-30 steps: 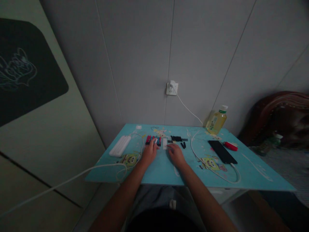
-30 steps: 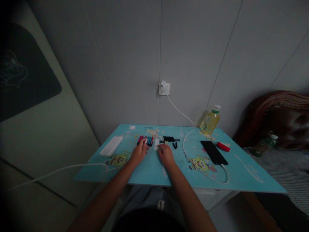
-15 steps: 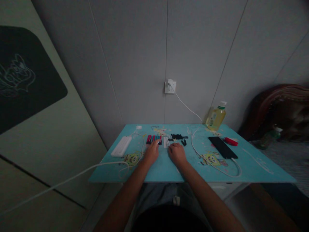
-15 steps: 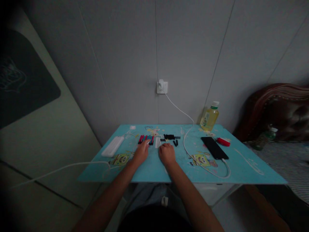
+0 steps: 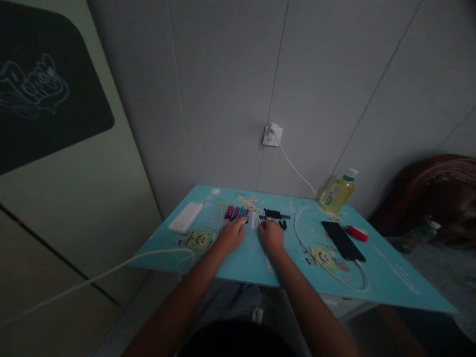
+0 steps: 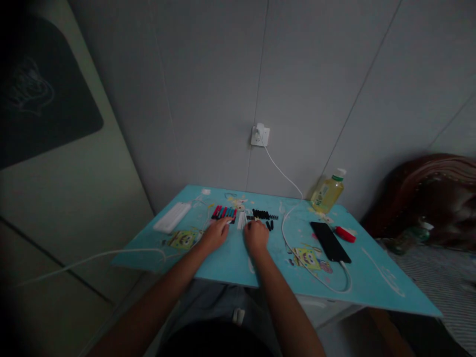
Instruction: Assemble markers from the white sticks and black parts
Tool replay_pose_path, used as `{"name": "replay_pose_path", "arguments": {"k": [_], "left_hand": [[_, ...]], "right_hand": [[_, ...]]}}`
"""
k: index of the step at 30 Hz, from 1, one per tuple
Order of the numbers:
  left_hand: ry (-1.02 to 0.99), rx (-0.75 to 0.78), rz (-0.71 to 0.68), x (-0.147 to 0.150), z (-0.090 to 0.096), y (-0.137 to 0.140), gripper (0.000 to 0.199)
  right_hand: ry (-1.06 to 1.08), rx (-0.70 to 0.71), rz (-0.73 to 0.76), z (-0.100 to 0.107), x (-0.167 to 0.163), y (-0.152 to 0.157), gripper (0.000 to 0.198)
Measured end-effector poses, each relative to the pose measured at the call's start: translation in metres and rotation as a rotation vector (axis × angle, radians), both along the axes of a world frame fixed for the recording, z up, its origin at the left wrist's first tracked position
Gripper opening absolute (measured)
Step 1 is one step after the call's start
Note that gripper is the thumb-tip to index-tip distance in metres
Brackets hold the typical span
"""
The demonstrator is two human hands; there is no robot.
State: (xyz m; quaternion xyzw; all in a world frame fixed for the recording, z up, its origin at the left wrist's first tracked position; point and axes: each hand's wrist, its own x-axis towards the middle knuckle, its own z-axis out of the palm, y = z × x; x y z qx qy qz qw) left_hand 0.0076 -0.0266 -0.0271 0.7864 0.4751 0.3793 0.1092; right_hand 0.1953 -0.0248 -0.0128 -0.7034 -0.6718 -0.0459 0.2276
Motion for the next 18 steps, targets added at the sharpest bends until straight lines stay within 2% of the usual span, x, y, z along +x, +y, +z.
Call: {"name": "replay_pose_path", "arguments": {"k": [10, 18], "left_hand": [[-0.051, -0.044, 0.019, 0.0012, 0.0072, -0.0027, 0.038], [-0.047, -0.033, 0.027, 0.0012, 0.0069, -0.0035, 0.037]], "right_hand": [[-0.031, -0.034, -0.014, -0.0042, -0.0023, -0.0029, 0.03], [-0.012, 0.018, -0.004, -0.0043, -0.0042, -0.0065, 0.03]]}}
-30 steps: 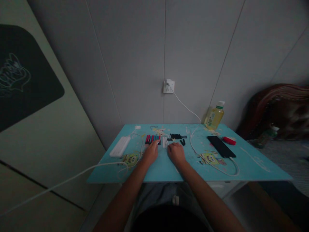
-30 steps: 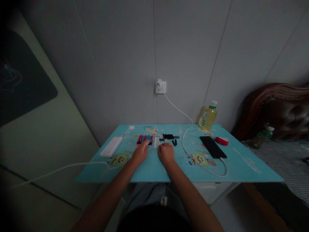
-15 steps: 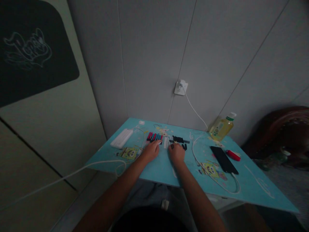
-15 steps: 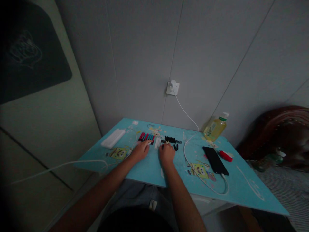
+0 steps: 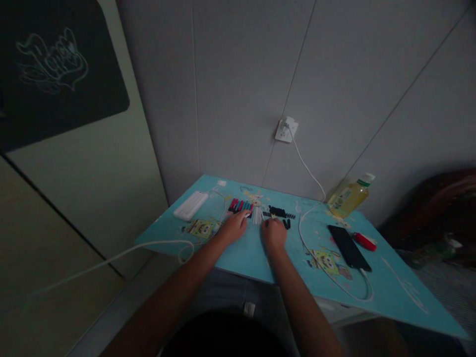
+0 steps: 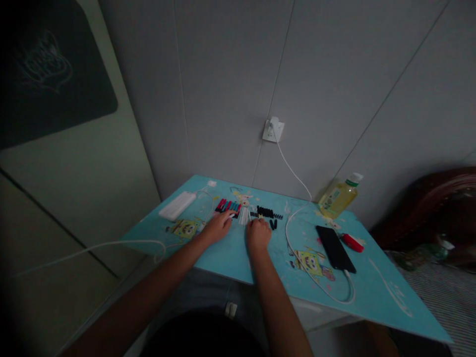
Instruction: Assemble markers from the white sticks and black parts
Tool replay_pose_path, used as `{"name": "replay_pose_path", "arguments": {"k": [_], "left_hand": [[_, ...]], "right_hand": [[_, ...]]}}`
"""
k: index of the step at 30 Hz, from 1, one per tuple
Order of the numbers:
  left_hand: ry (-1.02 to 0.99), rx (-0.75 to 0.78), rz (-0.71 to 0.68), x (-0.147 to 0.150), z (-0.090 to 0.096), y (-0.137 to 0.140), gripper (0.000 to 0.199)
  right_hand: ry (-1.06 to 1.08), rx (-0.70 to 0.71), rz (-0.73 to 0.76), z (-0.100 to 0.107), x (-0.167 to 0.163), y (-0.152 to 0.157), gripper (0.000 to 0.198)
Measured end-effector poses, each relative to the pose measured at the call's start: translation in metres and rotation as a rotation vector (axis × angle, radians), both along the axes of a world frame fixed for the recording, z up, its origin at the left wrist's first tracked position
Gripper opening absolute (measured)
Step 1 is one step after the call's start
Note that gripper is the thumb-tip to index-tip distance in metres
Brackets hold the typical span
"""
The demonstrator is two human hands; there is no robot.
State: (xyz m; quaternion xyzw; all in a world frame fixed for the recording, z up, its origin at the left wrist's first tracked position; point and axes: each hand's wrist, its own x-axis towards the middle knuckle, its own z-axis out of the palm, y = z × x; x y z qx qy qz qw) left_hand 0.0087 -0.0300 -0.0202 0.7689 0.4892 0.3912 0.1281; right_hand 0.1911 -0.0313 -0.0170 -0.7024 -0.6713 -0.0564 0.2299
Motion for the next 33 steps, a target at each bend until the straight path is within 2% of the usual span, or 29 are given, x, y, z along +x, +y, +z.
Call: {"name": "replay_pose_path", "arguments": {"k": [6, 13, 18, 23, 29, 33], "left_hand": [[0.047, -0.01, -0.019, -0.001, -0.002, 0.002, 0.036], [0.072, -0.034, -0.073, -0.001, -0.001, 0.0, 0.03], [0.03, -0.042, -0.092, -0.001, 0.002, -0.003, 0.025], [-0.046, -0.023, -0.117, -0.001, 0.002, -0.003, 0.03], [-0.062, 0.012, -0.165, -0.001, 0.001, -0.003, 0.025], [-0.034, 0.024, -0.159, -0.001, 0.001, -0.002, 0.025]], "right_hand": [[0.069, 0.029, -0.003, -0.002, -0.004, 0.002, 0.027], [0.254, 0.082, 0.048, -0.004, 0.003, 0.006, 0.029], [0.41, 0.129, 0.242, 0.0, 0.012, 0.003, 0.034], [0.491, 0.131, 0.457, 0.0, 0.006, -0.004, 0.026], [0.539, 0.121, 0.602, -0.001, -0.005, -0.008, 0.02], [0.559, 0.121, 0.647, 0.001, -0.007, -0.009, 0.018]]}}
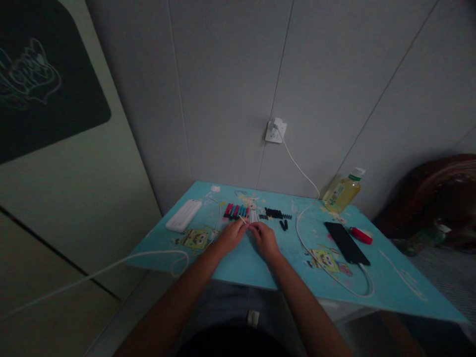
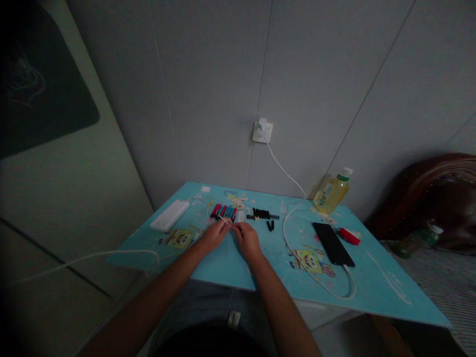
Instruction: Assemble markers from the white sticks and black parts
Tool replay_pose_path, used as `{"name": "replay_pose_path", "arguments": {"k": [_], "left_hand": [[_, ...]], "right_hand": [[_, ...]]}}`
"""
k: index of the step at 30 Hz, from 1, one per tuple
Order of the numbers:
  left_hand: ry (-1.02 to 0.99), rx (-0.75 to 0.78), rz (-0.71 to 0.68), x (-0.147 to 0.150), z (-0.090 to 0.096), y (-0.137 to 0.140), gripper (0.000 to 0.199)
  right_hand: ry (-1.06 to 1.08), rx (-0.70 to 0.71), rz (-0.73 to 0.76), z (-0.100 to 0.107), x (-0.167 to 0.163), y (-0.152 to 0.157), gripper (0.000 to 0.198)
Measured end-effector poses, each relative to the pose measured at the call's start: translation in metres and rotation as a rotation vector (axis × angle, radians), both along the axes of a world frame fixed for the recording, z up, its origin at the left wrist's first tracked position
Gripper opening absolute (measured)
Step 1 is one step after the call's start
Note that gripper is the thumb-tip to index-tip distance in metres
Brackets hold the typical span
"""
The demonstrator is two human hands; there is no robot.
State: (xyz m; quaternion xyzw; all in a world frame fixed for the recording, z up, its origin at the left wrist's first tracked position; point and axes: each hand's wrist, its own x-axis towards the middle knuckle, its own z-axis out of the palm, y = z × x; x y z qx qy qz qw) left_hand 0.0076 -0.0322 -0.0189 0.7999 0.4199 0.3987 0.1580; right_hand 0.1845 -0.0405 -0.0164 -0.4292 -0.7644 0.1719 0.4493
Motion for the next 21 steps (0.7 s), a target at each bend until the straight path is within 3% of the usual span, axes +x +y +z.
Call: {"name": "replay_pose_path", "arguments": {"k": [5, 11, 21], "left_hand": [[0.08, 0.015, 0.023, 0.001, -0.004, 0.0, 0.027], [0.21, 0.017, -0.061, 0.005, -0.007, -0.004, 0.024], [0.19, -0.025, -0.022, 0.006, 0.001, -0.008, 0.023]], "right_hand": [[0.066, 0.018, 0.013, 0.006, 0.004, -0.006, 0.023], [0.139, 0.03, 0.05, 0.014, 0.01, -0.014, 0.018], [0.386, -0.07, -0.047, 0.013, 0.011, -0.012, 0.025]]}}
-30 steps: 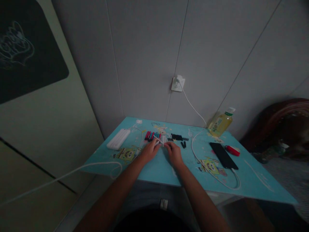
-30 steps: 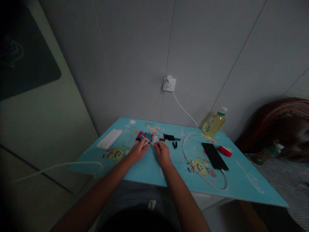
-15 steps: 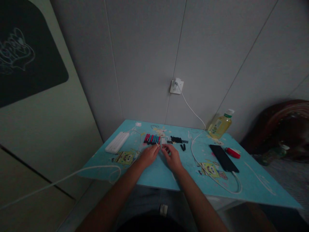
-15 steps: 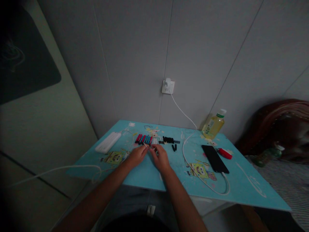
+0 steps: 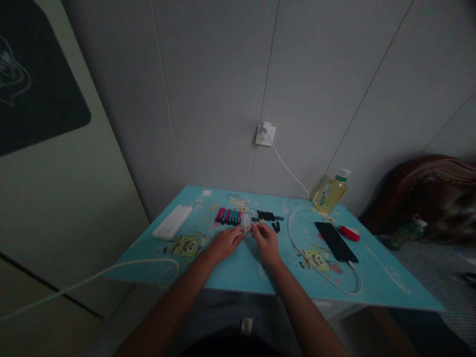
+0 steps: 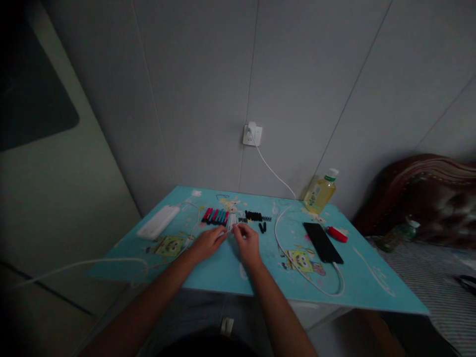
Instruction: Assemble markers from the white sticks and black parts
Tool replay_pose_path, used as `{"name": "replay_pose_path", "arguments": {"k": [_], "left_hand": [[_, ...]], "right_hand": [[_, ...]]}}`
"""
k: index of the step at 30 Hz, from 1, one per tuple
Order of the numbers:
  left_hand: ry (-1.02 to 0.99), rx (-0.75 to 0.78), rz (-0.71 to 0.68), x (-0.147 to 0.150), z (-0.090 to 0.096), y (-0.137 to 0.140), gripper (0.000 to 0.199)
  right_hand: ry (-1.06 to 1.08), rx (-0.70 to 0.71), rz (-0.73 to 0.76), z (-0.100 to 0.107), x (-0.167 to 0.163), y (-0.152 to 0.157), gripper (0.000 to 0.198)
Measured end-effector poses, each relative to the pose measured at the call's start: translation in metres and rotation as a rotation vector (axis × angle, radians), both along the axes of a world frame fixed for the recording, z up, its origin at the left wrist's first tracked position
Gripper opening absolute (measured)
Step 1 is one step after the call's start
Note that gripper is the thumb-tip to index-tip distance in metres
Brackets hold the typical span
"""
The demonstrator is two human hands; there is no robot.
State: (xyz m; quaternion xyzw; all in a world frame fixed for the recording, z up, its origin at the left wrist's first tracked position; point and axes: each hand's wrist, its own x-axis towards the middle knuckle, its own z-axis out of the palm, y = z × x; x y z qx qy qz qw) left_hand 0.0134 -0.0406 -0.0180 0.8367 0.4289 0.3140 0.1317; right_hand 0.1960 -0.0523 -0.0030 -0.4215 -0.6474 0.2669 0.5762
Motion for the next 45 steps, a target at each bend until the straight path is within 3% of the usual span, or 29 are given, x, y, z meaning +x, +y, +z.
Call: {"name": "replay_pose_path", "arguments": {"k": [11, 21, 35, 45], "left_hand": [[-0.08, -0.042, 0.011, -0.003, 0.008, -0.001, 0.024], [-0.047, 0.003, -0.007, -0.004, 0.005, 0.002, 0.021], [0.165, 0.191, 0.154, -0.006, 0.008, 0.0, 0.021], [0.213, 0.255, 0.074, -0.008, 0.01, -0.001, 0.015]], "right_hand": [[0.182, -0.109, 0.022, 0.0, 0.003, 0.007, 0.032], [0.03, -0.209, 0.207, -0.001, -0.004, 0.004, 0.033], [-0.045, -0.215, 0.116, -0.011, 0.009, 0.014, 0.032], [-0.224, -0.184, 0.073, -0.012, 0.011, 0.009, 0.028]]}}
